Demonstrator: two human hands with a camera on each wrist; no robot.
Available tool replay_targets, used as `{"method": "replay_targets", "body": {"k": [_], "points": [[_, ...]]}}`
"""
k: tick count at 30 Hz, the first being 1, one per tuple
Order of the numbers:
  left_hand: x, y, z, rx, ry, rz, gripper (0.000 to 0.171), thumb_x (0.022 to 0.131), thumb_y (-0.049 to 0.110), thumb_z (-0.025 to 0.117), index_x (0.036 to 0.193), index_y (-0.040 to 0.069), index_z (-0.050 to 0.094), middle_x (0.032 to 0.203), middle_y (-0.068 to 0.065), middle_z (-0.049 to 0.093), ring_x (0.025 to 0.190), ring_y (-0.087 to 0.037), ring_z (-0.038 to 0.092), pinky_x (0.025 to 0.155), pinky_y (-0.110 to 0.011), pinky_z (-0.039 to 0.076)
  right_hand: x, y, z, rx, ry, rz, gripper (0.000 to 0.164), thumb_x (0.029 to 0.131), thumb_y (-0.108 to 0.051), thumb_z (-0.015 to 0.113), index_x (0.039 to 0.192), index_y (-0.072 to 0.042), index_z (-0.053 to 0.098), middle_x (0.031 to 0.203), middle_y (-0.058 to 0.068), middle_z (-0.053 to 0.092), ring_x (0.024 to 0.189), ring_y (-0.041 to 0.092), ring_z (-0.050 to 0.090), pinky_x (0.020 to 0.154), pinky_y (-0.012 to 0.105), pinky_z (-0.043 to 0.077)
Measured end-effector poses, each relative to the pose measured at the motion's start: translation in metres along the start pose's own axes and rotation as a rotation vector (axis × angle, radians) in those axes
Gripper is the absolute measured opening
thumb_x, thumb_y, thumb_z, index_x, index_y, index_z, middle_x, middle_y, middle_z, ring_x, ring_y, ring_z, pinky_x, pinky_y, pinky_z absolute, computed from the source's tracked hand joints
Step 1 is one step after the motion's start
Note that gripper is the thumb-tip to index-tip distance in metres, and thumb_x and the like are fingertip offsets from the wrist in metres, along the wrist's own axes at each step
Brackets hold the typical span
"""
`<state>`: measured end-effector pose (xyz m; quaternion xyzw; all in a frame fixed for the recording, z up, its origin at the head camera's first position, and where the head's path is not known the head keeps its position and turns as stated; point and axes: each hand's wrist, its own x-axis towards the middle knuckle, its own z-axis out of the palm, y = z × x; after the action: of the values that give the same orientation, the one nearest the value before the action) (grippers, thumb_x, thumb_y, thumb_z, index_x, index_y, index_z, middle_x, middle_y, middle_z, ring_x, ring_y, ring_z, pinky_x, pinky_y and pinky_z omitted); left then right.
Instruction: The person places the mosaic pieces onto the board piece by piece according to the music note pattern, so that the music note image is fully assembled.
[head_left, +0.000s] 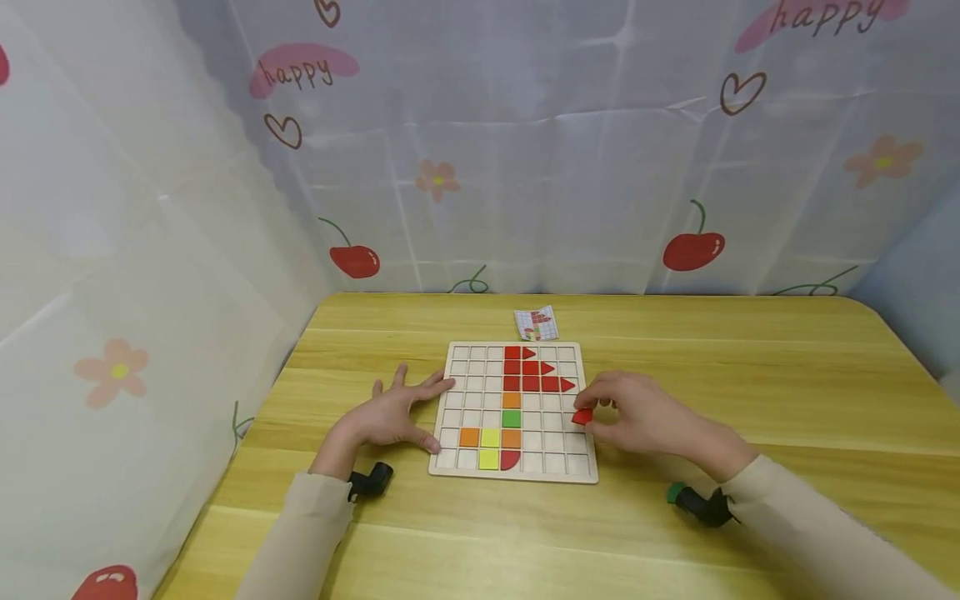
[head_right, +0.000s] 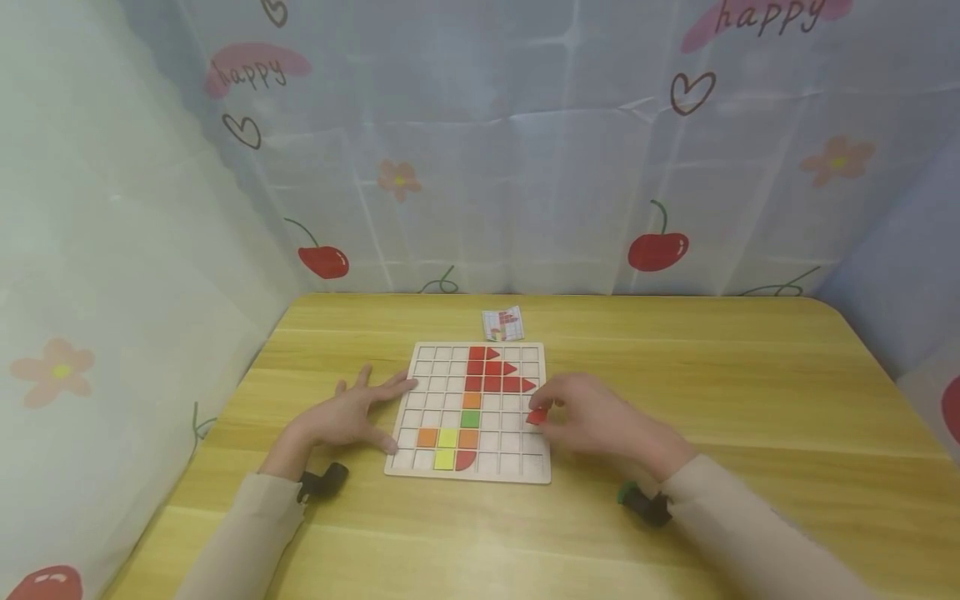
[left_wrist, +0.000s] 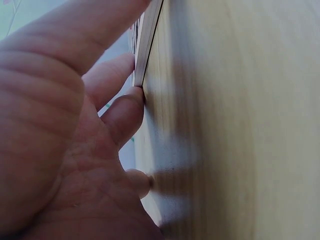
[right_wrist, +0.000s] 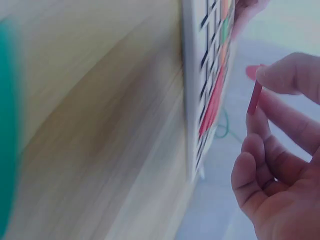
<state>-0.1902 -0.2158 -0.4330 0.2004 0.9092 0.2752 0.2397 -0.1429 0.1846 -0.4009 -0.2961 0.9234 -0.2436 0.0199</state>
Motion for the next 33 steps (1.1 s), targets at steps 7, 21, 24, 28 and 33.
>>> {"method": "replay_targets", "body": {"k": [7,21,24,28,33], "points": [[0.0,-0.002,0.0,-0.001,-0.001,0.011,0.107,0.07,0.05,0.091,0.161,0.038,0.034,0.172,0.009,0.018,0.156,-0.045,-0.023,0.116,-0.075,-0.02,0.021,-0.016,0.008,0.028,0.011,0.011,0.018,0.084,-0.016,0.082,0.102,-0.021,0.079,0.095,-0.012,0.069,0.083,0.015,0.06,0.071,0.026,0.048],[0.001,-0.001,0.0,0.001,0.002,0.015,0.105,0.071,0.048,0.09,0.16,0.036,0.036,0.173,0.008,0.019,0.156,-0.047,-0.023,0.114,-0.077,-0.019,0.065,-0.048,0.028,0.088,-0.037,0.037,0.019,0.086,-0.015,0.076,0.104,-0.016,0.079,0.1,-0.008,0.073,0.095,0.019,0.063,0.086,0.035,0.052],[0.002,-0.002,0.0,0.003,-0.002,0.01,0.106,0.071,0.05,0.09,0.16,0.037,0.035,0.173,0.008,0.019,0.156,-0.046,-0.023,0.115,-0.076,-0.02,0.075,-0.052,0.034,0.094,-0.031,0.004,0.017,0.086,-0.015,0.076,0.103,-0.016,0.079,0.1,-0.007,0.074,0.091,0.017,0.063,0.086,0.034,0.052],[0.002,-0.003,0.0,0.004,0.001,0.011,0.106,0.07,0.051,0.09,0.16,0.038,0.035,0.173,0.008,0.019,0.156,-0.046,-0.023,0.114,-0.076,-0.02,0.087,-0.057,0.043,0.104,-0.029,-0.01,0.017,0.086,-0.015,0.077,0.103,-0.015,0.079,0.097,-0.007,0.074,0.086,0.015,0.061,0.079,0.03,0.051],[0.001,-0.004,0.0,-0.001,0.001,0.02,0.105,0.071,0.05,0.09,0.16,0.038,0.037,0.172,0.008,0.019,0.155,-0.047,-0.023,0.114,-0.077,-0.02,0.099,-0.064,0.053,0.168,-0.063,0.047,0.021,0.084,-0.013,0.076,0.105,-0.016,0.079,0.096,-0.008,0.074,0.076,0.011,0.058,0.071,0.028,0.05]]}}
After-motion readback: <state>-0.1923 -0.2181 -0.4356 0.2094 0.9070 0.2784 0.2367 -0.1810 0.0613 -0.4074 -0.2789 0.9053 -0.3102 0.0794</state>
